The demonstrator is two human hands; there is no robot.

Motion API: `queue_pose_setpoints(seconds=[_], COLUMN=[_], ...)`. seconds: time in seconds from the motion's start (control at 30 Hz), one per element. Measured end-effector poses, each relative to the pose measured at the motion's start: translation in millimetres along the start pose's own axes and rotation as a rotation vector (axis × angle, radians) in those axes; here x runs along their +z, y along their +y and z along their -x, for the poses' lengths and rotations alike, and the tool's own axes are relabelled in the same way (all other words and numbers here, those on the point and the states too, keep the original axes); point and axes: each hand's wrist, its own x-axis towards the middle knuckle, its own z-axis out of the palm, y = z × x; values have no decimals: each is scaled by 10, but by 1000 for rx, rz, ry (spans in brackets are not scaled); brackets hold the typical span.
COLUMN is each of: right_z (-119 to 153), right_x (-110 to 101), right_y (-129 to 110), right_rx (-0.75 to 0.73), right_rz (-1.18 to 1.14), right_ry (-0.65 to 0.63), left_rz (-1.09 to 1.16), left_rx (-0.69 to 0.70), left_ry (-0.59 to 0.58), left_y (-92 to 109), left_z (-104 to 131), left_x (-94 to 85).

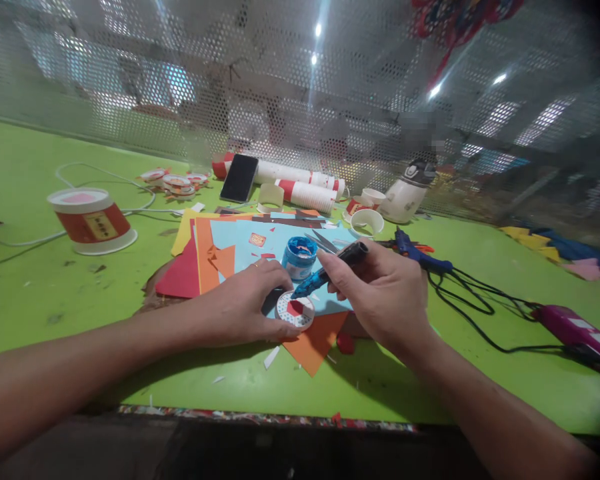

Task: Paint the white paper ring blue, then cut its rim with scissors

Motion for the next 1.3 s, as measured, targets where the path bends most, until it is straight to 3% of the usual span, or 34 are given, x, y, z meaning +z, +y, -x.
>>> queue_pose_setpoints(seconds=[0.77,0.97,1.07,1.3], right_z=[16,37,24,-22], right_x=[15,20,11,-53], right_y=[52,19,15,5], right_rx=[65,-87,-77,38], right_rz=[-61,27,51,-53], right_ry=[-97,-116,-131,70], left_rz=[12,11,18,-15], left_rx=[6,21,15,-10], left_ry=[-1,3,2,-4], left_y=[10,-4,-1,0], left_z=[7,-6,-6,11], left_x=[-3,7,3,-8])
